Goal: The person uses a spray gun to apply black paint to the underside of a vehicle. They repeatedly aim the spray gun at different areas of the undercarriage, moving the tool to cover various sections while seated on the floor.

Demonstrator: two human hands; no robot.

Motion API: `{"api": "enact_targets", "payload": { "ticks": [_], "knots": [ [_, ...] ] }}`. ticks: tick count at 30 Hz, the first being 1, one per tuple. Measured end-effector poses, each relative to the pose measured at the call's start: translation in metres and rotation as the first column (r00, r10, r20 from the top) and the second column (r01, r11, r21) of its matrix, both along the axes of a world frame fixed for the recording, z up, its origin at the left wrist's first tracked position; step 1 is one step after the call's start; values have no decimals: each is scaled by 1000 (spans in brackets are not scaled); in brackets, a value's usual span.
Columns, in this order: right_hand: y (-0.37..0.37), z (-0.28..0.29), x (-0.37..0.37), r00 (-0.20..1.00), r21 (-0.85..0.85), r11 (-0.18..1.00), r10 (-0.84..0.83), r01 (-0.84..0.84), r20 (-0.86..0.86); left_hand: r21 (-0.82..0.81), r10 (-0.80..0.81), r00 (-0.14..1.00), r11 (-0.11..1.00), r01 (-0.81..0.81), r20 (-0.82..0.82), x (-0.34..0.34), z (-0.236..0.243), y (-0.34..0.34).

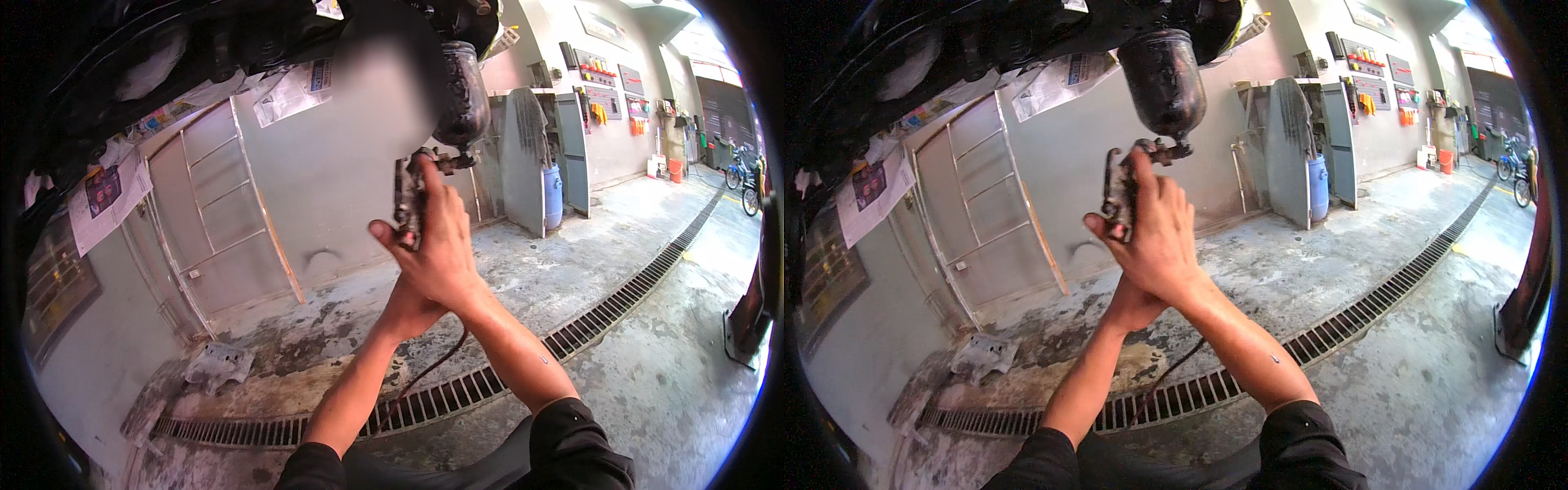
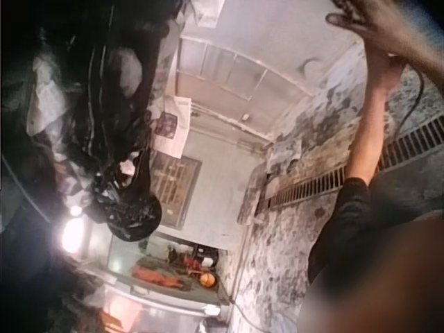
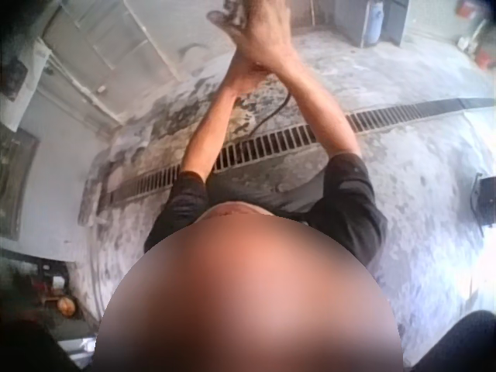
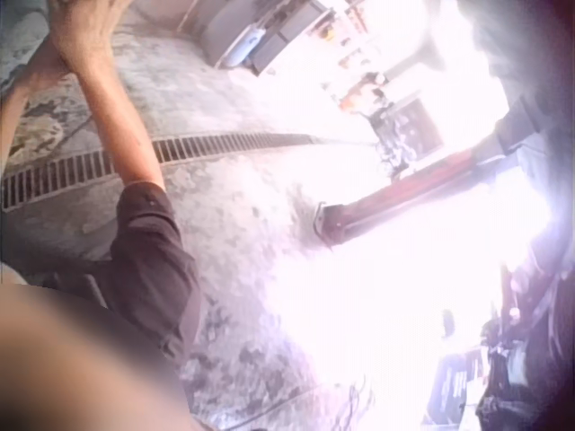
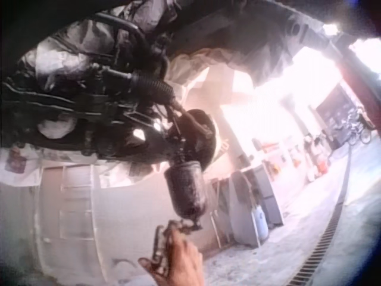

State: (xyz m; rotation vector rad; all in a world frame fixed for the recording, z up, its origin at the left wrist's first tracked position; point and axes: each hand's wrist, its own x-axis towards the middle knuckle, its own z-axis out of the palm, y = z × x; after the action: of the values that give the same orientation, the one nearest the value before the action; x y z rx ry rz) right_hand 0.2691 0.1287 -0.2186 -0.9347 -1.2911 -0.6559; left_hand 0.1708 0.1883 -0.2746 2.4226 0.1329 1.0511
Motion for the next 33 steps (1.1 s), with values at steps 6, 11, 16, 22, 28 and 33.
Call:
{"api": "enact_targets", "payload": {
  "ticks": [6, 11, 16, 22, 28, 33],
  "knots": [
    [-19, 24, -20, 994, -211, 975, -55, 73, 91, -116, 135, 919, 988, -98, 370, 3, 23, 18],
    [-35, 38, -19, 976, -458, 886, 153, -67, 154, -214, -47, 833, 957, 197, 552, -5, 43, 44],
    [-56, 3, -14, 953, -277, 961, 96, -13, 287, -394, -94, 847, 855, 338, 523, -20, 59, 27],
    [-85, -130, 47, 993, -506, 860, 103, -60, 56, -373, 9, 850, 901, 222, 527, -44, 90, 19],
    [-74, -288, 131, 933, -819, 542, -162, -189, -322, -369, 223, 819, 929, -16, 528, -68, 102, 42],
    [-123, -394, 196, 825, -918, 380, -479, -114, -301, -419, 252, 823, 908, -18, 510, -82, 102, 52]
  ]
}}
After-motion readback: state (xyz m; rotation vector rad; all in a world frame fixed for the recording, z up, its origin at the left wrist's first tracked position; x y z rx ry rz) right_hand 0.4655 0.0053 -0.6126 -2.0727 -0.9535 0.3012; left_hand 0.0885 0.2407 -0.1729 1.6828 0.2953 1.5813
